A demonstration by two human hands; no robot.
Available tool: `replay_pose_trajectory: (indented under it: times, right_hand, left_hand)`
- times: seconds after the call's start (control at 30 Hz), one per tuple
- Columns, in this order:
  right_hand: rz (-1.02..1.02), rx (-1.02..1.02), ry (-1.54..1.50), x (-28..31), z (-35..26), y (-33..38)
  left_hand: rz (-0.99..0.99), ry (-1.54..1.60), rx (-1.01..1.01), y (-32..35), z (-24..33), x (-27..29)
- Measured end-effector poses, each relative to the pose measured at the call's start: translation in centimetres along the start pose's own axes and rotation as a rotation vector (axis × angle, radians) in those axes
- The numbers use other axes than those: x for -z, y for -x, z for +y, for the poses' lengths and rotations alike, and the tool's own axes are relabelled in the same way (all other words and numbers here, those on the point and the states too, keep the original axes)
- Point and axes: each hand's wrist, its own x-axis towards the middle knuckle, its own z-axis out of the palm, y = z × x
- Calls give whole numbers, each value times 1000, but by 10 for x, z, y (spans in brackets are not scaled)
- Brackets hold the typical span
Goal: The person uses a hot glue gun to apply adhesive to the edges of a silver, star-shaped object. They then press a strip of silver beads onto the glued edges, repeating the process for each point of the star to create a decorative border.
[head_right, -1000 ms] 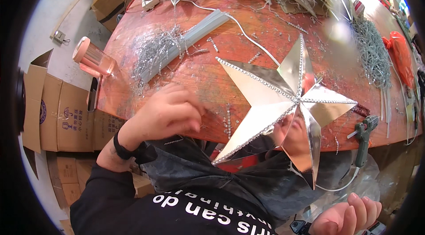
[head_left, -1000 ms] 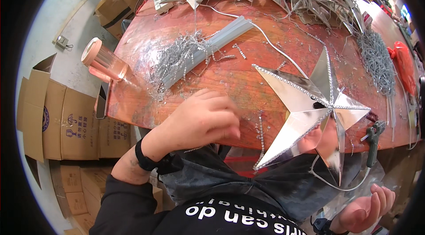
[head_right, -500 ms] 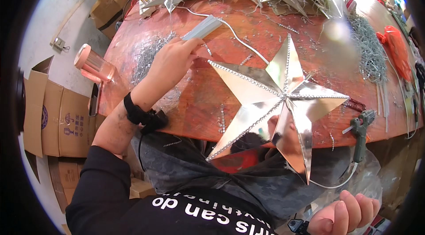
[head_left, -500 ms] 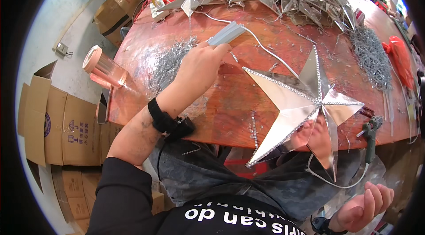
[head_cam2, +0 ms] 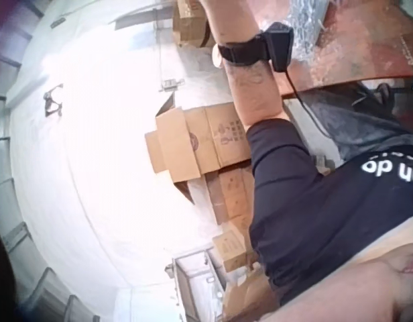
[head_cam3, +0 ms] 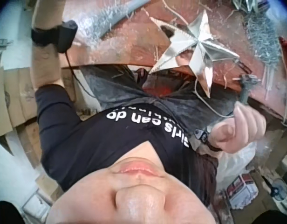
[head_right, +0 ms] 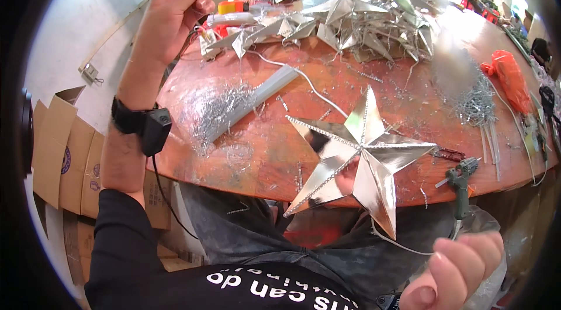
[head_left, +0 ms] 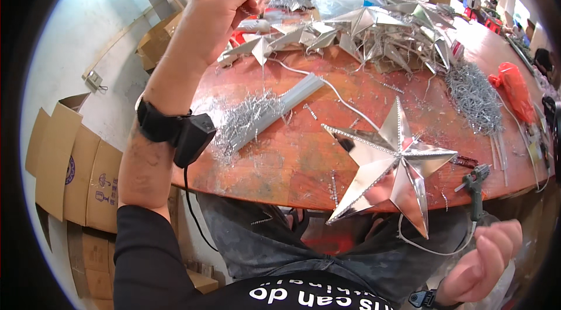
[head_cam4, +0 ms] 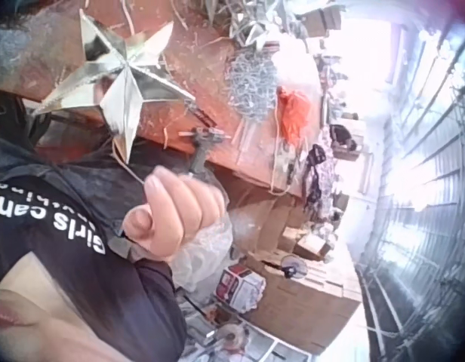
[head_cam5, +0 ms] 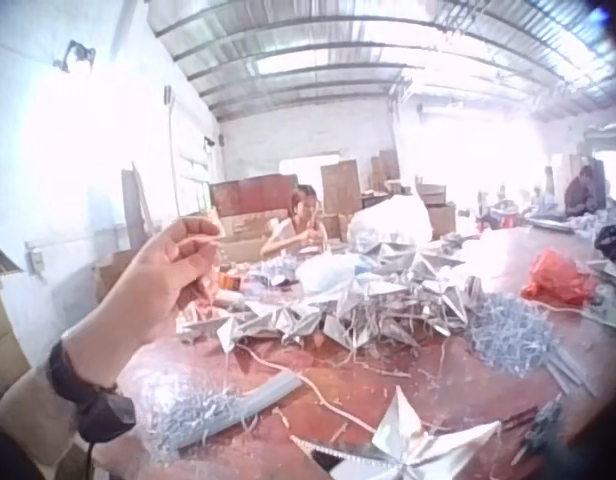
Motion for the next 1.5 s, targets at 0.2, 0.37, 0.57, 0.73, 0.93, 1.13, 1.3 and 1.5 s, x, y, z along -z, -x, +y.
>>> replay_pose_trajectory:
  times: [0.2,0.37,0.57,0.73,0.93,1.13,1.3,1.5]
  right_hand:
    - [22,-507,-883,-41,-14,-59]
    - [-95,-808,-1580,-50,-51,-64]
    - [-218,-1060,-1139,-11,-45,-20]
    - [-142,-1265,-1069,16,-39,-4]
    - [-84,-1286,-946,17,-29,11]
    - [-267,-1016,-903,11,-20,-5]
    - [-170,-938,-545,4,-23,-18]
    - [-293,-679,-381,-2,-14,-15]
  left_hand:
    - [-411,-274,100,43,72,-96]
    - [-717,-273,-219,88,65,-120]
    - [-812,-389,-251,98,41,-135]
    - [-957,-414,-110,92,19,-136]
    - [-1174,-326,191,78,-4,-142]
    - [-1209,52,97,98,-5,-167]
    - [-1360,268,529,104,1,-184]
    - [-1113,385,696,117,0,-188]
